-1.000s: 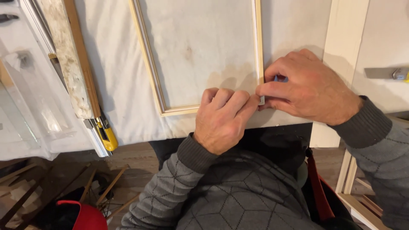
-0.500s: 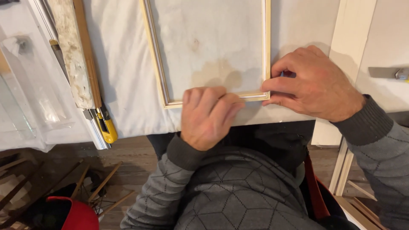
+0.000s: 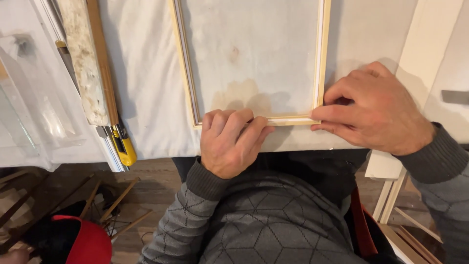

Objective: Assembling a picture frame by applying mounting strips and cleaning the interior.

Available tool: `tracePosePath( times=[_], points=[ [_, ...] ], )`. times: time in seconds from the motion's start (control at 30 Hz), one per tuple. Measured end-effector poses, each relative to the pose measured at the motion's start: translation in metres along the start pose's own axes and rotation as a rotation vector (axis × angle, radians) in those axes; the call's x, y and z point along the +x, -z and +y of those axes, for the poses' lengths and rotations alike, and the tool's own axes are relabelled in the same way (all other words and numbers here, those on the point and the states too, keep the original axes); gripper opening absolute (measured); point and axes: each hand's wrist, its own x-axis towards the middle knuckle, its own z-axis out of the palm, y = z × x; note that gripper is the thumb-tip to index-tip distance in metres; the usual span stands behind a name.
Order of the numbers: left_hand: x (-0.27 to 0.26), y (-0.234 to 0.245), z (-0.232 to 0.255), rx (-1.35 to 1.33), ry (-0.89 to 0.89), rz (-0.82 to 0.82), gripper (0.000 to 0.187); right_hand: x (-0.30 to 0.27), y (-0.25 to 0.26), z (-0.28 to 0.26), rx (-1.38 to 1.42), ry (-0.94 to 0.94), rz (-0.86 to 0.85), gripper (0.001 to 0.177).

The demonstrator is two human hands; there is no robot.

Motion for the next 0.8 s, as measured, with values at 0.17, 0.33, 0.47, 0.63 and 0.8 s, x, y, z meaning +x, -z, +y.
tracePosePath(
  times=[0.17, 0.33, 0.47, 0.63, 0.8],
  points=[
    [0.0012, -0.0044, 0.0003, 0.021, 0.003, -0.018, 0.030, -0.0005, -0.0004, 0.0026, -0.012, -0.016, -0.013, 0.029],
    [-0.0014, -0.0062, 0.0007, 0.046, 0.030, -0.016, 0.030, -0.0010, -0.0001, 0.0042, 0.014, -0.019, -0.002, 0.031],
    [-0.0042, -0.0073, -0.0006, 0.058, 0.019, -0.010, 0.031, 0.0006, 0.0013, 0.0039, 0.029, -0.018, -0.015, 0.030],
    [-0.0059, -0.0066, -0.0020, 0.049, -0.015, 0.032, 0.032, -0.0007, 0.0006, 0.0045, 0.031, -0.010, -0.036, 0.027],
    [-0.0040, -0.0050, -0.0021, 0.041, -0.025, 0.057, 0.030, 0.0034, 0.0054, -0.0025, 0.033, -0.022, -0.041, 0.026]
  ],
)
